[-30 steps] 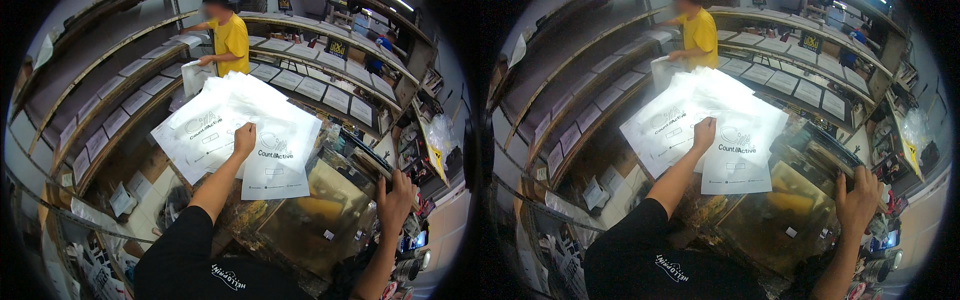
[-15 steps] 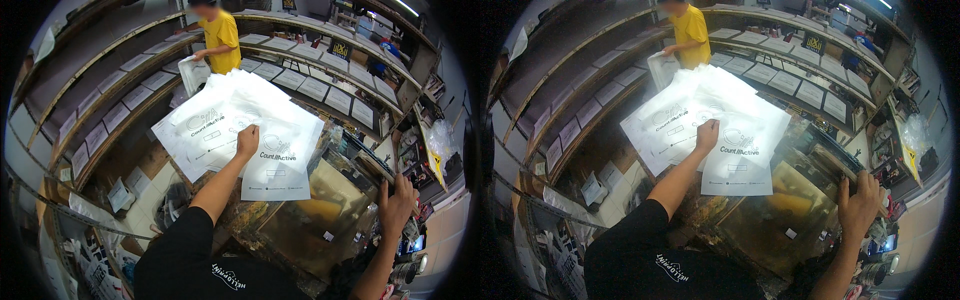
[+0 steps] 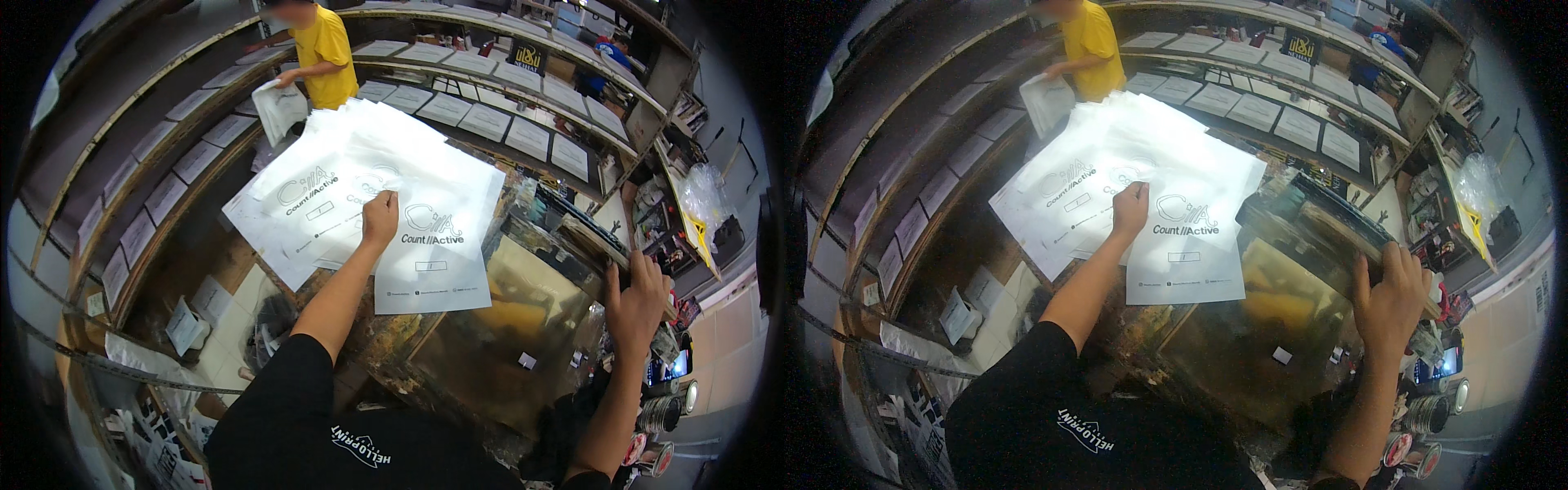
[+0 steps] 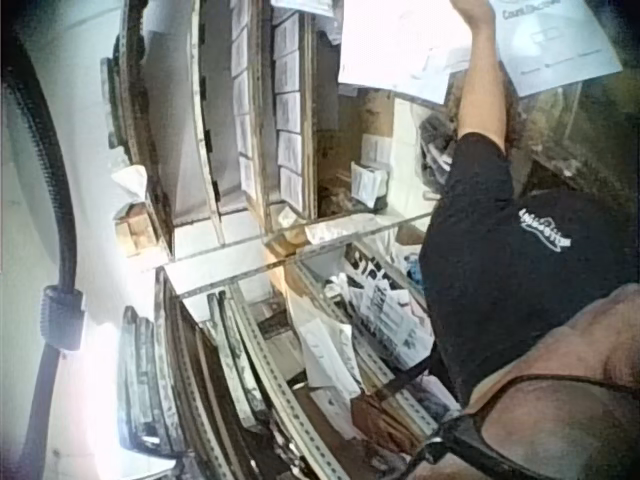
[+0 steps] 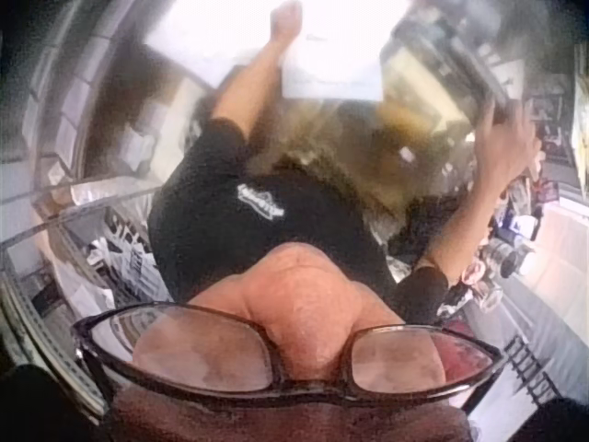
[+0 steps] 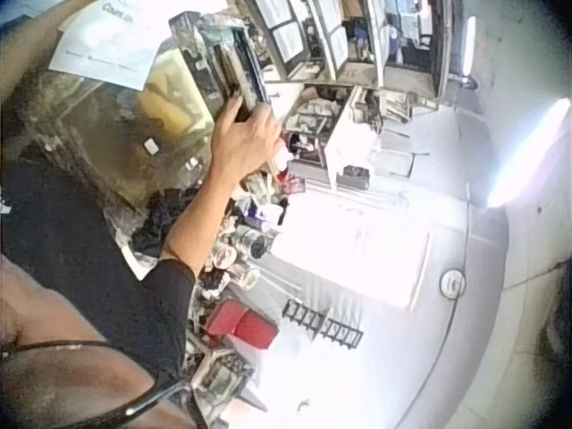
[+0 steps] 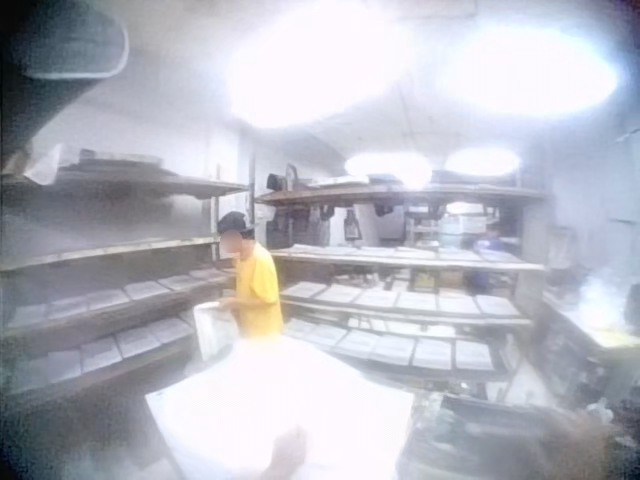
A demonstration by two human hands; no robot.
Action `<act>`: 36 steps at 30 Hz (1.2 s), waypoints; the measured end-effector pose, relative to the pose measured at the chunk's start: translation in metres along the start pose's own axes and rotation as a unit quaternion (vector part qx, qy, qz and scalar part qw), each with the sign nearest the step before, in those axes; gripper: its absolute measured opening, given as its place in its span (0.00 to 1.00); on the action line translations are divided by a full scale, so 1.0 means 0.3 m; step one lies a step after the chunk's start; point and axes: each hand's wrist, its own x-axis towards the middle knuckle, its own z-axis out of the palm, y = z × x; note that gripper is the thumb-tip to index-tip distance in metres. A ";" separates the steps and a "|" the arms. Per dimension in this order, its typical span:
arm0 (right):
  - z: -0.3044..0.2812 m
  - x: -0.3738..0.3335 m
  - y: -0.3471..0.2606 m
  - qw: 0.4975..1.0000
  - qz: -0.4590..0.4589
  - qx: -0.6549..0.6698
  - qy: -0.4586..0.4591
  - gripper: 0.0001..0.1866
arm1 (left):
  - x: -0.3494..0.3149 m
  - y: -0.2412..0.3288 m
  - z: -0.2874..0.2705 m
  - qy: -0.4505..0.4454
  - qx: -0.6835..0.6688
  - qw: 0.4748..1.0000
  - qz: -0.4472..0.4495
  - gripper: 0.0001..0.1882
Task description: The person performs screen printing on sheets of paper by placing a sheet under a frame and using a squeegee to spread black ink across the mesh.
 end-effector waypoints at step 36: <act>0.038 0.002 0.056 0.997 0.018 -0.051 -0.055 0.25 | 0.941 -0.719 -0.112 0.181 0.117 0.965 -0.150 0.19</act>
